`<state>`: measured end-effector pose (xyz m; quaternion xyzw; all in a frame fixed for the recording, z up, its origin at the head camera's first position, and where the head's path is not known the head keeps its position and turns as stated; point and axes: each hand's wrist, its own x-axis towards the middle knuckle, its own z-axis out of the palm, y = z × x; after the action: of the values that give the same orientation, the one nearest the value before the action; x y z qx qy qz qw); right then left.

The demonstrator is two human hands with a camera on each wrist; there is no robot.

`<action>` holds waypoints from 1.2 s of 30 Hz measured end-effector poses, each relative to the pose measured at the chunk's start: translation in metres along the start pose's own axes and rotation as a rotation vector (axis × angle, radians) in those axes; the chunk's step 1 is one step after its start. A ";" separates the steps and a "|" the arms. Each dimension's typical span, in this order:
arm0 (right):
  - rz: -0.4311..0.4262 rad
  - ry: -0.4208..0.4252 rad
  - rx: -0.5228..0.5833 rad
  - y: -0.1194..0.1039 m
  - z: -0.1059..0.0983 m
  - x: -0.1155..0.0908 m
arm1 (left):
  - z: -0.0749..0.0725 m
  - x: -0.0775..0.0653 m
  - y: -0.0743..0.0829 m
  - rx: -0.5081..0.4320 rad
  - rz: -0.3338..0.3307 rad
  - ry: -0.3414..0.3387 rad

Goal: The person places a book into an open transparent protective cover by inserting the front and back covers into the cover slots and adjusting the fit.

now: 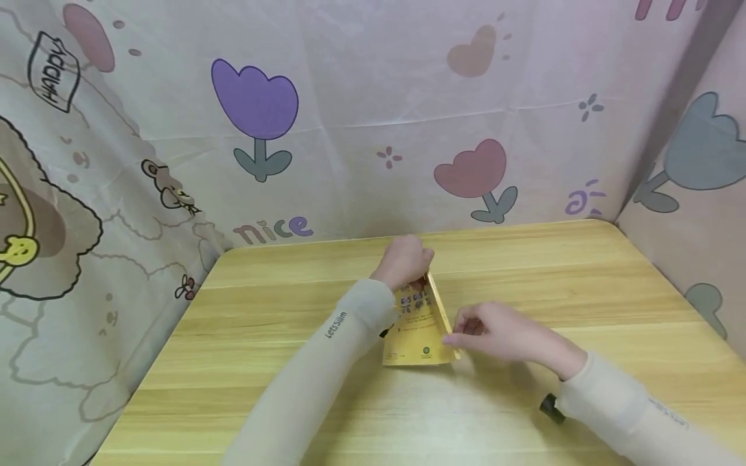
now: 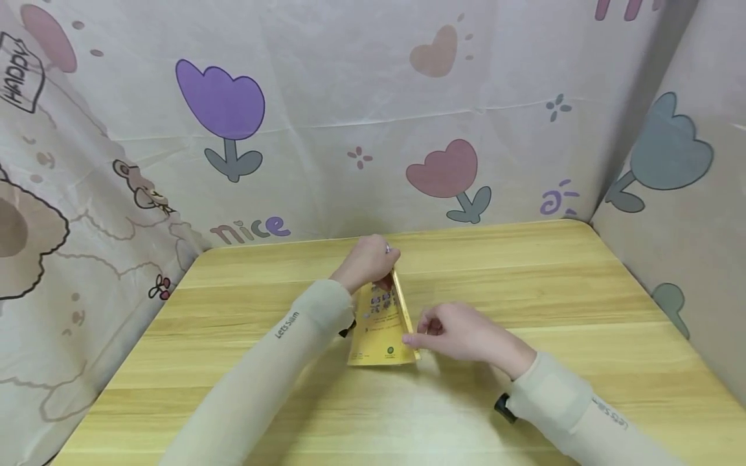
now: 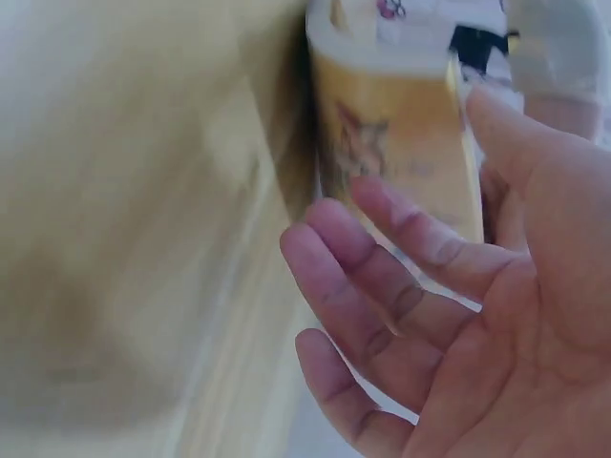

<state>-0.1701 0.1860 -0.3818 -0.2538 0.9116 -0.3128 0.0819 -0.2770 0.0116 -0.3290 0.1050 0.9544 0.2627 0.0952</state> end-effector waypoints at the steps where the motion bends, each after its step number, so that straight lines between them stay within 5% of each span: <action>1: 0.008 0.000 0.014 0.002 -0.003 0.000 | -0.001 0.000 0.000 -0.017 -0.004 -0.001; 12: 0.053 0.139 -0.096 0.023 -0.031 -0.003 | -0.014 -0.004 -0.005 -0.162 0.031 -0.025; 36: 0.110 0.247 -0.144 0.042 -0.069 -0.002 | -0.027 -0.012 -0.026 -0.532 0.116 -0.097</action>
<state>-0.2068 0.2523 -0.3528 -0.1680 0.9474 -0.2704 -0.0324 -0.2763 -0.0264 -0.3182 0.1433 0.8386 0.5039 0.1495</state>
